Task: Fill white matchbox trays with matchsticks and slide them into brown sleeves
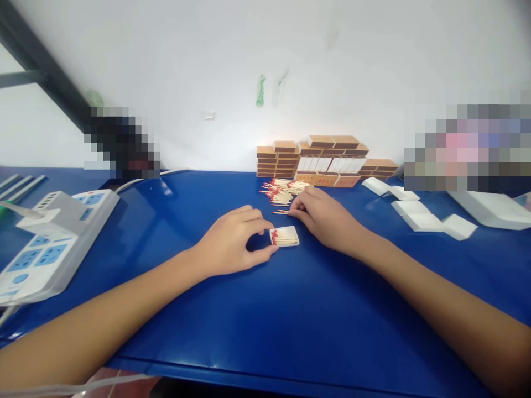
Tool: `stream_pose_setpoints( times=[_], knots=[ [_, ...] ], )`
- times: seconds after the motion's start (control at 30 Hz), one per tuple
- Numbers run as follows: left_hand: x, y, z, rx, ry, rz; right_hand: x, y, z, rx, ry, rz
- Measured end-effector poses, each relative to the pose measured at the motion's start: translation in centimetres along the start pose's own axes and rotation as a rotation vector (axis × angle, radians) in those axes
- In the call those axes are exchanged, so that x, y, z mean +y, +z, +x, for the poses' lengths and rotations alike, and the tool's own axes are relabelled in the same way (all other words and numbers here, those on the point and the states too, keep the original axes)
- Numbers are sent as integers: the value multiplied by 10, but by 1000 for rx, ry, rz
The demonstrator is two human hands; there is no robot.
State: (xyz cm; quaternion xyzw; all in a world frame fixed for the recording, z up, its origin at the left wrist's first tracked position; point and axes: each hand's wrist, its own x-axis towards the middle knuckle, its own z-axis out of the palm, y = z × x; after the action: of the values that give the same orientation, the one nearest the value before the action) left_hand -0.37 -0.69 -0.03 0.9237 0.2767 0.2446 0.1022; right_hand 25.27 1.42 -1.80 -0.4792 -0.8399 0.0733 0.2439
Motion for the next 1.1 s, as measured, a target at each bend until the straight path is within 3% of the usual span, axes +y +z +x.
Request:
stream_pose_setpoints(
  times=[0.33,0.7,1.1],
  knots=[
    [-3,-1,1,15,-28,22,11,-14,-9,-52,-8,-2],
    [-3,-1,1,10,-22,29,18,-22,-13,-193,74,2],
    [-3,-1,0,2,-22,27,16,-19,-17,-178,35,-70]
  ],
)
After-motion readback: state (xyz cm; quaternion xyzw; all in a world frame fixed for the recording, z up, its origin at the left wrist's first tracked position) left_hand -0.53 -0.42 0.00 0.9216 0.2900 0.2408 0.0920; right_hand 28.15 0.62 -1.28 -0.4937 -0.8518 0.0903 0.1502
